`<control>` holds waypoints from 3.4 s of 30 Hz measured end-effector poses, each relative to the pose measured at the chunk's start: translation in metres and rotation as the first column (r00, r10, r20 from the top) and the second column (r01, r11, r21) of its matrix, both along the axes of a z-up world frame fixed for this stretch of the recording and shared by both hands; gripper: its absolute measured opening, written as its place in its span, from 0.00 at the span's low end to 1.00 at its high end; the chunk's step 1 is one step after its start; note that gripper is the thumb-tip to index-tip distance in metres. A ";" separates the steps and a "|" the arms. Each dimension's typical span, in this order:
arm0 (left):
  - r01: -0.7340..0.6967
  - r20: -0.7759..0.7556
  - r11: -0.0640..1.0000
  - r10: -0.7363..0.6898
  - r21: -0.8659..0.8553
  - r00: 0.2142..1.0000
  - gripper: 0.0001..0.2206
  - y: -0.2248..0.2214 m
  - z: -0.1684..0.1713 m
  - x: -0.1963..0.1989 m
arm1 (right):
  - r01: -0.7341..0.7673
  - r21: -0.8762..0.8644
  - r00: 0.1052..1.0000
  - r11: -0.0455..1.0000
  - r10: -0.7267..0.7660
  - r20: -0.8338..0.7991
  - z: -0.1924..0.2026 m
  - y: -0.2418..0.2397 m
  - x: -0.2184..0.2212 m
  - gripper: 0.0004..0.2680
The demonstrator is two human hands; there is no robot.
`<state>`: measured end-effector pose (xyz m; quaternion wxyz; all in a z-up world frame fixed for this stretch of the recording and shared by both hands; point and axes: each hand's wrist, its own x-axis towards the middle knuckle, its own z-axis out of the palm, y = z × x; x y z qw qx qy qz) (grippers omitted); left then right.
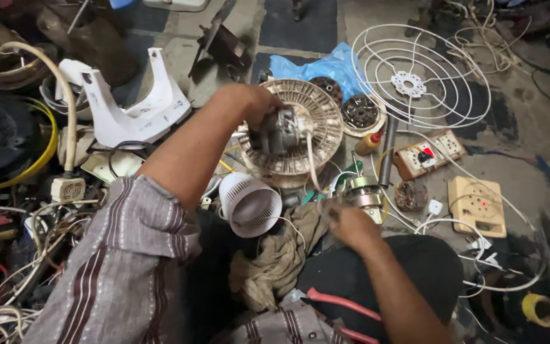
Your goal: The person disassembles a fan motor by removing the rotor and stator components using a screwdriver. They then apply lubricant from a bottle to the motor shaft and bearings before reassembling the parts.
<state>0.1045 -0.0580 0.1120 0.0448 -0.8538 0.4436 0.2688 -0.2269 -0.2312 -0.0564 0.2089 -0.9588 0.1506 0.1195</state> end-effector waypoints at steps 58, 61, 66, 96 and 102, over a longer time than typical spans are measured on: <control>-0.026 0.137 0.343 0.444 -0.939 0.886 0.13 0.010 -0.084 -0.061 | -0.117 -0.434 0.939 0.893 0.243 0.246 -0.020 0.019 0.062 0.09; 0.024 0.204 0.349 0.490 -0.937 0.848 0.14 0.005 -0.084 -0.066 | -0.121 -0.596 0.968 0.794 0.228 0.107 -0.037 -0.006 0.088 0.08; -0.064 0.148 0.346 0.550 -0.936 0.822 0.16 0.005 -0.084 -0.069 | -0.134 -0.496 0.965 0.858 -0.002 -0.264 -0.051 -0.033 0.118 0.11; -0.492 -0.463 0.038 0.282 -0.870 0.840 0.18 0.028 -0.125 -0.022 | 0.312 0.200 0.912 0.929 -0.352 0.211 0.211 -0.031 0.014 0.15; -0.520 -0.538 -0.139 0.182 -0.843 0.823 0.16 0.027 -0.135 -0.028 | 0.039 0.366 0.846 0.930 -0.226 0.484 0.209 0.003 0.082 0.11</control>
